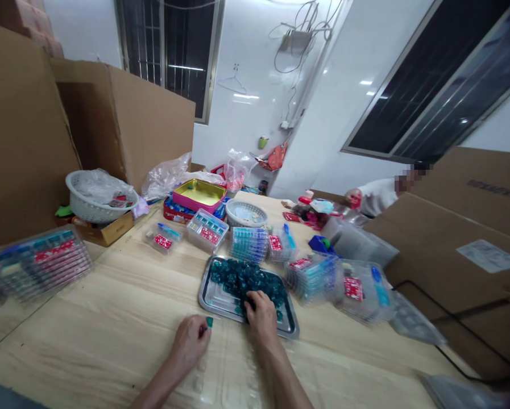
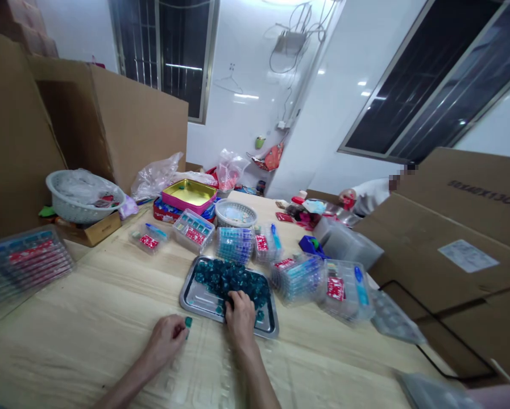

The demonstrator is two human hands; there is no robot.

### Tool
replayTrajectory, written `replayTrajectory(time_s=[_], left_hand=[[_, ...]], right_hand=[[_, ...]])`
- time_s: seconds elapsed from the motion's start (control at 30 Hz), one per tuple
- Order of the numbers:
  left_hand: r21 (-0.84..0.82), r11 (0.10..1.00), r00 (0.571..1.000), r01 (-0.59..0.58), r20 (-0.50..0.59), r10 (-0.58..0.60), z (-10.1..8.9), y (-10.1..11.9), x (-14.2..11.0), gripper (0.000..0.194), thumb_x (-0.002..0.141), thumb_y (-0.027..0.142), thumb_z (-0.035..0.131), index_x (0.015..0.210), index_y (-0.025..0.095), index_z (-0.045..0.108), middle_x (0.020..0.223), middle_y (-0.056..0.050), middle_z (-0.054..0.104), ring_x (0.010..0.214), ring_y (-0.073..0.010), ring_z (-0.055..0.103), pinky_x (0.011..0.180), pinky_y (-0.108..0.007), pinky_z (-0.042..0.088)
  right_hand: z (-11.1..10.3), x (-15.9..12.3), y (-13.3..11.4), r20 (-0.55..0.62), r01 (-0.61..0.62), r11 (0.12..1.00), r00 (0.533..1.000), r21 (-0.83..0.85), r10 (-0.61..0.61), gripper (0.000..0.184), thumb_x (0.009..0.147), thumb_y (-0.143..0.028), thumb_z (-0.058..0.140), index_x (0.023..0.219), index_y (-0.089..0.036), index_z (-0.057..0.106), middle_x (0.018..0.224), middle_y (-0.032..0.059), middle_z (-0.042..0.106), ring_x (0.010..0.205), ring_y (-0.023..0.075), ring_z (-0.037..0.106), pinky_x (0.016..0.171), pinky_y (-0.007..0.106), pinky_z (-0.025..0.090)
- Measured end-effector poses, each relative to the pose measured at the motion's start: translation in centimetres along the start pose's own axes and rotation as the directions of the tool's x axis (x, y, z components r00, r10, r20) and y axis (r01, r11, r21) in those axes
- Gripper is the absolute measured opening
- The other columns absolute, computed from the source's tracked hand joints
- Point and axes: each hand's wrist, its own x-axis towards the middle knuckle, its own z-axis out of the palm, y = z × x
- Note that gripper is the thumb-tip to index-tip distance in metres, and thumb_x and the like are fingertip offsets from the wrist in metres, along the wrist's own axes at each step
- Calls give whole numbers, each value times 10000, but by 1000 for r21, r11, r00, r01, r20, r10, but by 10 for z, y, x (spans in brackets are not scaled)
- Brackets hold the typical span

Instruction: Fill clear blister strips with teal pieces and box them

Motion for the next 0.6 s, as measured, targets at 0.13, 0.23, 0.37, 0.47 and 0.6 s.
replayTrajectory(time_s=[0.13,0.23,0.37,0.47,0.6], left_hand=[[-89,995,998,51,24,-49,-5,2,2,144,738,167,470,643,173,577,601,-1,574,605,-147,535,565,-225,330],[-122,991,998,52,43,-47,-6,2,3,126,726,136,466,647,171,557,585,11,557,590,-136,529,556,-215,328],[-109,993,998,41,41,-36,-7,4,1,115,710,113,467,652,173,546,563,26,532,569,-125,516,546,-207,325],[-119,992,998,46,42,-41,-9,5,1,108,707,115,474,656,176,547,559,32,532,567,-122,519,542,-203,327],[-135,988,997,77,28,-74,-12,3,2,102,709,135,484,644,172,554,555,27,533,554,-126,523,537,-209,336]], right_hand=[[0,1,7,81,30,990,997,-135,-19,190,783,-91,443,750,-177,609,773,50,614,791,190,564,698,281,355],[2,-3,5,62,38,988,998,-150,-29,162,788,-119,479,873,-171,606,864,60,622,835,193,564,708,279,350],[6,-1,-2,31,31,970,999,-240,-25,128,798,-173,517,886,-189,609,857,65,640,816,201,566,699,293,327],[7,3,-6,7,-1,965,1000,-263,3,96,775,-160,520,788,-182,613,791,73,659,776,205,575,699,306,325],[4,1,-1,11,-64,997,998,33,64,123,758,-216,514,780,-175,627,751,66,673,705,203,589,674,312,376]])
